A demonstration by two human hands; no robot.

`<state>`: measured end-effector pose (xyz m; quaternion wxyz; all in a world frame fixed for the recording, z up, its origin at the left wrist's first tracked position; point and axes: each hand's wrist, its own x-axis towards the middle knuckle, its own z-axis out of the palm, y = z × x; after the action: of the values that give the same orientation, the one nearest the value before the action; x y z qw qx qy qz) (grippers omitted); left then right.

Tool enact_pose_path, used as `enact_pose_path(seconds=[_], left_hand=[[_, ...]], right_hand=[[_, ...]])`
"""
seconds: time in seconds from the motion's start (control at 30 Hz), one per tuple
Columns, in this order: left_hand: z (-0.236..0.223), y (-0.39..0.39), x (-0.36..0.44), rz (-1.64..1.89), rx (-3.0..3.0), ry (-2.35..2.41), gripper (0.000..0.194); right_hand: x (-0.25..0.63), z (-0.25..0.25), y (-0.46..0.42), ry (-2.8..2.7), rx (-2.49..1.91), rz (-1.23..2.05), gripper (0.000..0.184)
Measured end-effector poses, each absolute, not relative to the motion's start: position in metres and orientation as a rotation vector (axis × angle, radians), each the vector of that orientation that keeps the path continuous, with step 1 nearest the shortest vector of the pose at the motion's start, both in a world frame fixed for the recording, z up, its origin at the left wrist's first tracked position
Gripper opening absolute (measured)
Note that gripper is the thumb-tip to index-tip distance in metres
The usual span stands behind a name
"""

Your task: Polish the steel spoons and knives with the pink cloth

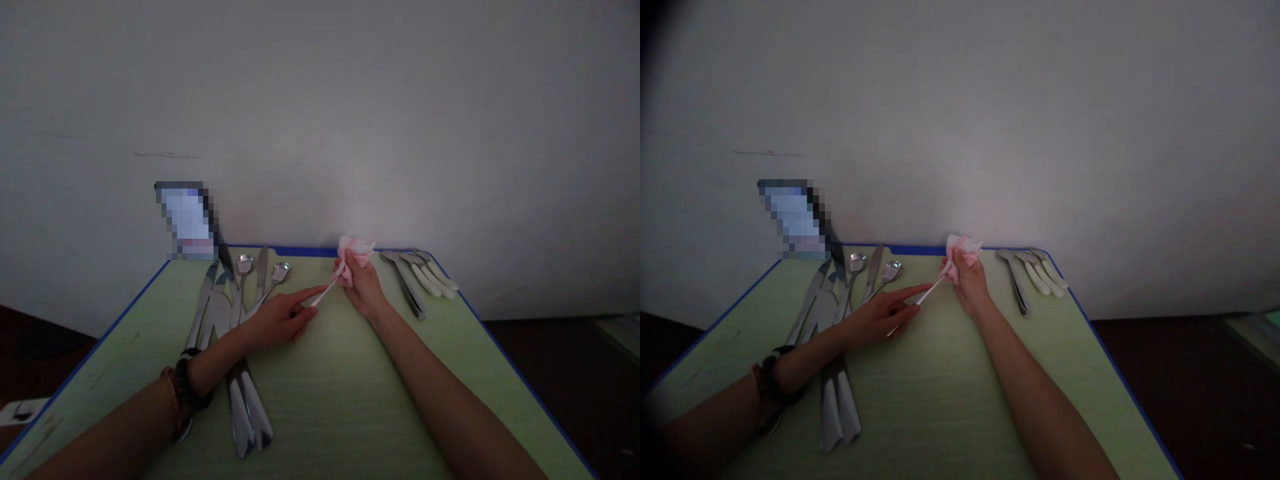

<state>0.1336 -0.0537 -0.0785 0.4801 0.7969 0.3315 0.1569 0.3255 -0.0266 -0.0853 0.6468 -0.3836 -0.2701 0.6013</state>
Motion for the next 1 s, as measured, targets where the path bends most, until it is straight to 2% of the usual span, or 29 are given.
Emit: enact_pose_path(seconds=[0.2,0.4,0.6,0.87,1.0], left_hand=[[-0.076,-0.0549,0.1342,0.372,1.98,0.789,0.055],[-0.0774,-0.0541,0.134,0.401,1.953,0.828,0.054],[-0.0789,-0.0536,0.1333,0.412,1.943,0.805,0.054],[-0.0795,-0.0532,0.1334,0.4,1.931,0.827,0.054],[-0.0804,-0.0529,0.133,0.398,1.945,0.846,0.054]], right_hand=[[0.3238,-0.0827,-0.0268,-0.564,-0.871,1.339,0.035],[0.3246,-0.0837,-0.0262,-0.524,-0.866,1.345,0.04],[0.3248,-0.0861,-0.0253,-0.585,-0.876,1.319,0.039],[0.3269,-0.0881,-0.0263,-0.671,-0.856,1.38,0.022],[0.3296,-0.09,-0.0255,-0.688,-0.822,1.403,0.022]])
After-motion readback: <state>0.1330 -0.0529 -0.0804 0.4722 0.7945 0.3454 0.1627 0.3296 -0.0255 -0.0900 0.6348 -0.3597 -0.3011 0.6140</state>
